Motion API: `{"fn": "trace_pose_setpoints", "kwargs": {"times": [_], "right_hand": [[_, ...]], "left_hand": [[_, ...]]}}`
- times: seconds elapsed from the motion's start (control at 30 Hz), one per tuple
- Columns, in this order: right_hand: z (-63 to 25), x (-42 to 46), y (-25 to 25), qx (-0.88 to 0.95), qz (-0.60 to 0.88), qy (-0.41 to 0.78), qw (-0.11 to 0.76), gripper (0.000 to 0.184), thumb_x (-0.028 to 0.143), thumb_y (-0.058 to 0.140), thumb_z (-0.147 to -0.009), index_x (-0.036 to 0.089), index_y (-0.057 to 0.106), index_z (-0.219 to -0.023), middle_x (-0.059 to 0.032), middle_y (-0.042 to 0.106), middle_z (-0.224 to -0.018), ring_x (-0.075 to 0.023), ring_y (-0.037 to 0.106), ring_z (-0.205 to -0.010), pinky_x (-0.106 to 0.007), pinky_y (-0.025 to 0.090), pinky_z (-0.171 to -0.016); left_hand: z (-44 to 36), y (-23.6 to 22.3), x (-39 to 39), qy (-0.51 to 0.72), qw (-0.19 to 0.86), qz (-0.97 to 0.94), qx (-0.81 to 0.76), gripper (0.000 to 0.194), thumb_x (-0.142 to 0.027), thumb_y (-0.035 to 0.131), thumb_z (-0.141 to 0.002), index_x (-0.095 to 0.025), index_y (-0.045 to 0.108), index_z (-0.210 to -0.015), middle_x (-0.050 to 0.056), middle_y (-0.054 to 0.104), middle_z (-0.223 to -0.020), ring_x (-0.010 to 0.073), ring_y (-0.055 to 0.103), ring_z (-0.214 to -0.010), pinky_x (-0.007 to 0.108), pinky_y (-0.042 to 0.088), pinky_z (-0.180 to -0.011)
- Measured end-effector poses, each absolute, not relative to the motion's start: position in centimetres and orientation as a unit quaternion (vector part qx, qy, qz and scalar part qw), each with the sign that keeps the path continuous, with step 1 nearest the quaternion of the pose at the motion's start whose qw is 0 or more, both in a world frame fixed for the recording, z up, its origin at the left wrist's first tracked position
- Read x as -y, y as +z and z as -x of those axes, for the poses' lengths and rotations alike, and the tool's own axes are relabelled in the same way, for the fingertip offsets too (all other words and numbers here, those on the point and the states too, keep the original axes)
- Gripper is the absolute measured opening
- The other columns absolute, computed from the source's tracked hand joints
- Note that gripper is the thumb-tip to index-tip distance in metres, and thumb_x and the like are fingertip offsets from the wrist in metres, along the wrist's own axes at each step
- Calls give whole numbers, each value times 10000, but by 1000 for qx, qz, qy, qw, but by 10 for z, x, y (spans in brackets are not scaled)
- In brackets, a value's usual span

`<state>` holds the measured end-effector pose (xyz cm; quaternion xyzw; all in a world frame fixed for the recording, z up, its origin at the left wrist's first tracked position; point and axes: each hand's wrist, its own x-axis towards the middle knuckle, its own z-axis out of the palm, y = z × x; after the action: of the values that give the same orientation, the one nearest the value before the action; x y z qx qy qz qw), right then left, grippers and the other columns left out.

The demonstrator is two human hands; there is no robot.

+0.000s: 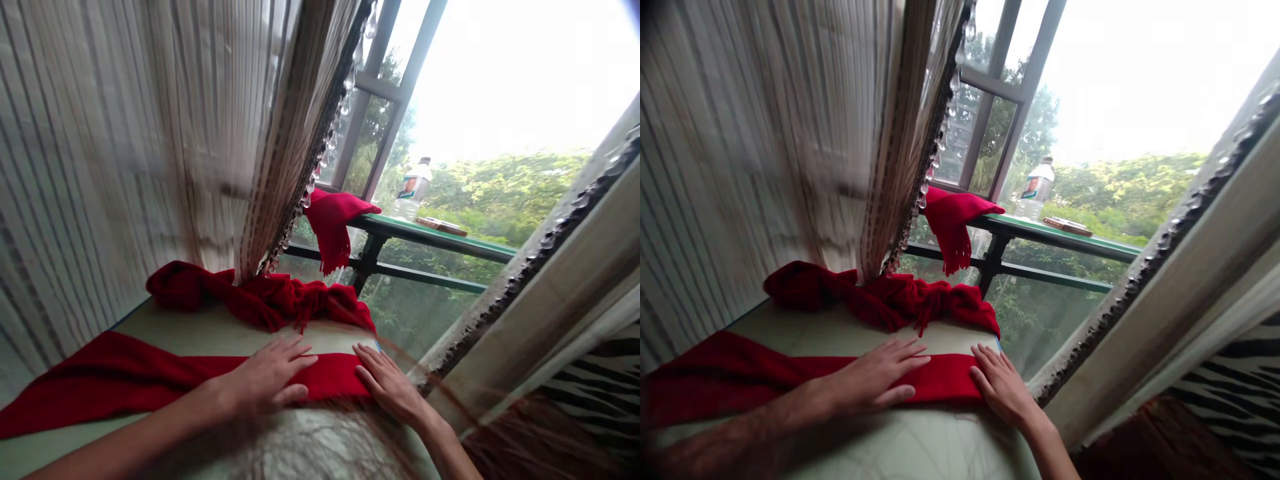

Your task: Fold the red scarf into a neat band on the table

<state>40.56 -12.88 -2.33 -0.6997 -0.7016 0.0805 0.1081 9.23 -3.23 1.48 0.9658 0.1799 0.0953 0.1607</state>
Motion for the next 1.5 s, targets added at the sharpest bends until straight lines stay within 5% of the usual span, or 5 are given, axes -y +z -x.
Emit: {"fn": "trace_pose_setpoints", "kwargs": {"times": [0.33,0.8,1.07,1.27,1.5], "right_hand": [[-401,133,-12,706,696,87,94,649,603,272,-997,233,399,-1515,-57,382,-1594,-227,273,-1503,-449,183,-1258],[-306,114,16,757,631,79,152,629,567,252,-1017,257,275,-1563,-26,151,-1669,-219,110,-1540,-503,115,-1260],[-255,80,-42,787,594,105,133,613,585,268,-1000,320,287,-1553,-4,189,-1640,-261,135,-1521,-567,116,-1247],[-268,68,-81,784,597,102,136,560,597,347,-952,519,197,-1487,162,221,-1593,-249,155,-1498,-533,138,-1257],[-279,58,-90,788,594,114,115,572,617,378,-917,588,143,-1437,196,221,-1569,-262,206,-1481,-552,171,-1230]], "left_hand": [[-88,-3,26,16,196,-966,-169,551,-463,355,-1037,-333,271,-1566,97,207,-1633,357,146,-1517,656,89,-1196],[-53,27,6,77,242,-938,-235,550,-549,307,-1033,-331,363,-1535,22,284,-1623,300,159,-1526,594,0,-1212],[128,81,-12,217,243,-826,-459,466,-608,547,-892,-275,733,-1160,23,711,-1200,287,615,-1134,316,420,-1015],[283,3,1,224,288,-643,-673,571,-715,535,-741,-173,688,-831,98,704,-803,283,662,-757,295,472,-537],[316,-86,-5,341,471,-482,-656,618,-643,713,-555,-184,687,-968,149,713,-1107,299,685,-1014,315,550,-709]]}}
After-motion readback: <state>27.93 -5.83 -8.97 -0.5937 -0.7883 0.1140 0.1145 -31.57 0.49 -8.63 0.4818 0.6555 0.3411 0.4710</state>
